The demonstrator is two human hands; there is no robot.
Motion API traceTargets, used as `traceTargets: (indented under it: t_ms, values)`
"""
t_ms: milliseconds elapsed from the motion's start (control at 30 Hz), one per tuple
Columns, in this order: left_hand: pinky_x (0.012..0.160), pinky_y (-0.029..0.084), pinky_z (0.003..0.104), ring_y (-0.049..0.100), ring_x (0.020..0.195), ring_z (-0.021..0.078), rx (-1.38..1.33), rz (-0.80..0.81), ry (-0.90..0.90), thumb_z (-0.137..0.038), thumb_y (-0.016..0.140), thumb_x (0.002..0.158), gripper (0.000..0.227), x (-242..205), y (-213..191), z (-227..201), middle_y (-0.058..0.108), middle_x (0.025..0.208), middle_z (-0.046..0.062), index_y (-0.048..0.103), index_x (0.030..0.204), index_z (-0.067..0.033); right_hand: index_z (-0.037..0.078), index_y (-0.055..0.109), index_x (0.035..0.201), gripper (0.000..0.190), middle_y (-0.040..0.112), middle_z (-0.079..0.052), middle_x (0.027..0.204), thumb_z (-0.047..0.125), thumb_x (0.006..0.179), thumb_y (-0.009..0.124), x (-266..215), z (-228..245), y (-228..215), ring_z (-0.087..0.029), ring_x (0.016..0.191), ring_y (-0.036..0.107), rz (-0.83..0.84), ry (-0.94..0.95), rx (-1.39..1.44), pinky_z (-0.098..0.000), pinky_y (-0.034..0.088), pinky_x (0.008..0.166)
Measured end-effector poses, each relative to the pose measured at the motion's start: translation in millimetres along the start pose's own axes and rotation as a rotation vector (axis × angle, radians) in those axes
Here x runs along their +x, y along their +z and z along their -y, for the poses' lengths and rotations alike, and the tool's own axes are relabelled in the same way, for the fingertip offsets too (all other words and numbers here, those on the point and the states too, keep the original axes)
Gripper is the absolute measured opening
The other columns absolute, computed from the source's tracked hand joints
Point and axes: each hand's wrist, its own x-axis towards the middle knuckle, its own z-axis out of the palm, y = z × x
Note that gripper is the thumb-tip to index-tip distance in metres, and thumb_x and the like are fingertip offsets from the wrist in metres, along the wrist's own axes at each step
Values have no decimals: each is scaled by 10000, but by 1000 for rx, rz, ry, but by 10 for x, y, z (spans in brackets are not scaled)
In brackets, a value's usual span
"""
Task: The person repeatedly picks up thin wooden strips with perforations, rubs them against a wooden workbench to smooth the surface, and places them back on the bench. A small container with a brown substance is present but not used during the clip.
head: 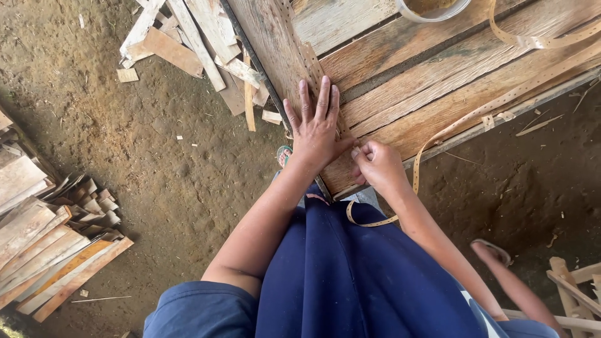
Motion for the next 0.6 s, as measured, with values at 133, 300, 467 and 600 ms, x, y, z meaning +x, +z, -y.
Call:
traceTargets:
  t_ms: [133,300,467,600]
  values:
    - [1150,-81,799,-152,1538,498,18,-22,0,-752,823,741,1313,-3,20,-3,-80,1733,91,161,1670,-102,20,702,817,251,717,-119,605,225,907,589,55,-45,-43,-199,497,706,26,37,21,-285,567,498]
    - [1163,-41,793,-125,1544,501,32,-29,9,-799,818,702,1360,-6,20,1,-59,1733,99,166,1669,-99,154,680,812,231,678,-12,532,350,912,613,230,-318,115,-212,599,735,-87,-66,-281,-381,589,702]
    - [1173,-44,791,-131,1547,488,67,11,-14,-728,854,681,1374,30,33,6,-75,1732,96,132,1675,-114,171,608,930,197,701,-165,659,355,996,584,-89,-114,302,-395,782,746,-312,-375,-545,-518,570,718]
    - [1208,-30,745,-110,1562,486,-22,-53,-8,-822,841,649,1471,88,272,80,-69,1732,160,83,1672,-85,232,600,1047,191,707,-117,770,411,1016,659,108,32,-157,-392,815,725,-404,-506,-282,-503,545,693]
